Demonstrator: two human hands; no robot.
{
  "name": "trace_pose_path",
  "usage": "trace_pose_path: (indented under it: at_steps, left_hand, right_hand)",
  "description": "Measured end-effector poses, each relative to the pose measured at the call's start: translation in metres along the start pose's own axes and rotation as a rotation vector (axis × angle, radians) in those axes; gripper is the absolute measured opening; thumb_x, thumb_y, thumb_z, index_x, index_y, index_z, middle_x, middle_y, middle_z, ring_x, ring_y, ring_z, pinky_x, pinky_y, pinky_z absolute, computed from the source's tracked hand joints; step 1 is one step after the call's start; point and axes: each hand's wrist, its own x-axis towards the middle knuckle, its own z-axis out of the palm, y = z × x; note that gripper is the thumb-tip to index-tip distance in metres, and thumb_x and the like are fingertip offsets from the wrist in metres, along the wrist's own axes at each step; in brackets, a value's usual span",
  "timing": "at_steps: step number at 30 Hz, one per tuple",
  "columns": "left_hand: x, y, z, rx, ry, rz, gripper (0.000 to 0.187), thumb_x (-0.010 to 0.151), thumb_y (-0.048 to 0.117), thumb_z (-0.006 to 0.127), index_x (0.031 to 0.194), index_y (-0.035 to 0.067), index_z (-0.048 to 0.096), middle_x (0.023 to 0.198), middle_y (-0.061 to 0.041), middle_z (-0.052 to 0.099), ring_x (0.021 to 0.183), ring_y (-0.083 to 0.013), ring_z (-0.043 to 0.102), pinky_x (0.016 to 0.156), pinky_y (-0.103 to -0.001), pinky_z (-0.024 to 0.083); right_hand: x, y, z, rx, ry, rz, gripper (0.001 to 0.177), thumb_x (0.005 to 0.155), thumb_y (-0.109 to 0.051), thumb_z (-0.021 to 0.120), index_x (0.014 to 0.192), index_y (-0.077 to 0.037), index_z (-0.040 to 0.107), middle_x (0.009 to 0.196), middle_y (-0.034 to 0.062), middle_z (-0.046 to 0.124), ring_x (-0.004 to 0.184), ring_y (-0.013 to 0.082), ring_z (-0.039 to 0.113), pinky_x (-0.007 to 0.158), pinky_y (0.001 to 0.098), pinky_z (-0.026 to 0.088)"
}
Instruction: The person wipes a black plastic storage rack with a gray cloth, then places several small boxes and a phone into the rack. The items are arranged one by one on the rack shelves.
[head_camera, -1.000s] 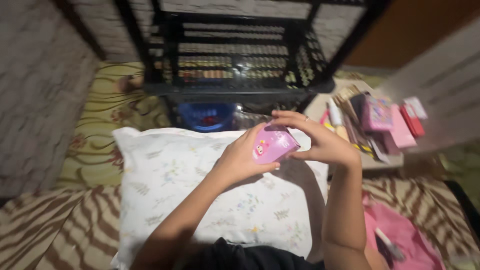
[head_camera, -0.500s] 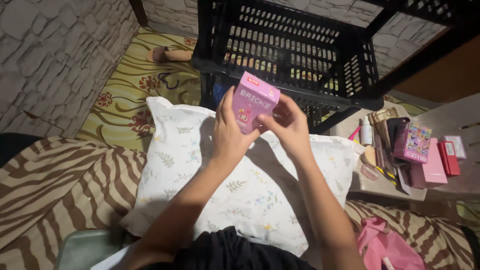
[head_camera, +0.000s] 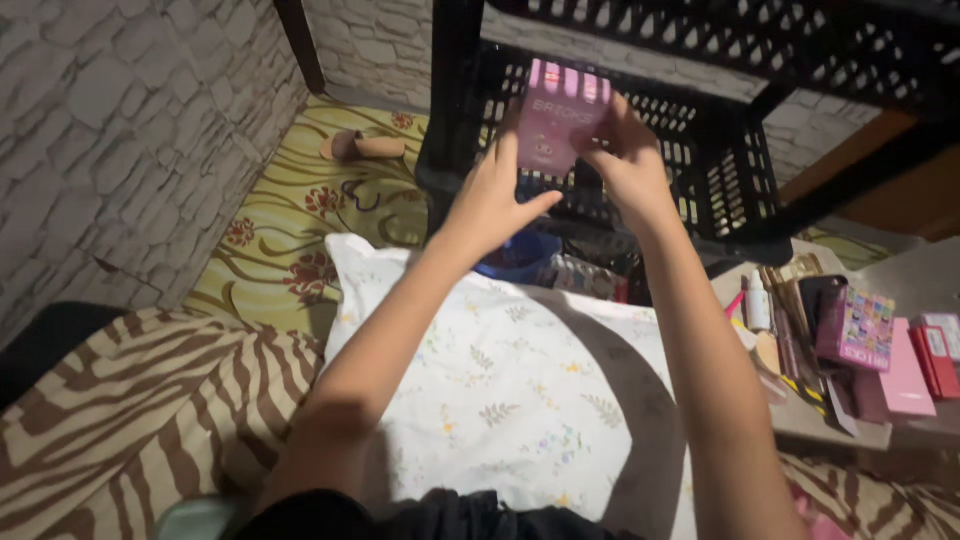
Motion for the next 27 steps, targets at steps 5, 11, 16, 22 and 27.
trace_pose_path:
  at_steps: [5,11,16,22,27]
  left_hand:
    - [0.057,-0.066,0.008,0.150,0.008,0.108,0.116,0.081,0.033,0.088,0.160,0.000,0.009,0.165,-0.032,0.027,0.142,-0.0419,0.048,0.106,-0.037,0.053]
    - [0.108,-0.150,0.059,0.275,-0.148,-0.339,0.127,0.078,0.048,0.081,0.158,-0.005,-0.002,0.163,-0.027,0.019,0.138,-0.0386,0.046,0.109,-0.038,0.045]
    - [0.101,-0.210,0.105,0.624,0.089,0.090,0.105,0.085,0.045,0.070,0.155,-0.008,0.011,0.160,-0.035,0.019,0.142,-0.0504,0.040,0.113,-0.047,0.043]
    - [0.082,-0.207,0.105,0.673,0.124,0.250,0.099,0.094,0.038,0.068,0.149,-0.016,0.007,0.162,-0.039,0.018,0.148,-0.0517,0.036,0.121,-0.053,0.038]
    - [0.079,-0.164,0.086,0.610,-0.010,-0.017,0.102,0.089,0.041,0.072,0.155,-0.010,0.014,0.158,-0.037,0.022,0.145,-0.0496,0.034,0.117,-0.049,0.038]
  right_hand:
    - [0.068,0.056,-0.002,-0.324,-0.053,0.175,0.042,0.099,-0.018,0.066,0.139,-0.010,0.057,0.122,0.0030,0.073,0.107,0.0142,0.073,0.089,0.0286,0.060]
    - [0.126,0.153,-0.019,-0.189,-0.164,-0.236,0.038,0.106,-0.016,0.071,0.140,-0.002,0.058,0.124,0.0133,0.069,0.108,0.0196,0.067,0.090,0.0323,0.061]
    - [0.167,0.194,-0.022,-0.577,-0.101,-0.432,0.034,0.108,-0.015,0.066,0.139,-0.003,0.058,0.133,0.0129,0.069,0.114,0.0198,0.072,0.093,0.0286,0.062]
    - [0.176,0.191,-0.002,-0.532,-0.070,0.007,0.036,0.098,-0.011,0.069,0.132,-0.003,0.061,0.130,0.0168,0.066,0.112,0.0272,0.070,0.088,0.0321,0.058]
    - [0.179,0.184,0.008,-0.483,0.001,0.131,0.035,0.096,-0.011,0.067,0.129,0.000,0.060,0.129,0.0171,0.067,0.109,0.0259,0.073,0.085,0.0325,0.064]
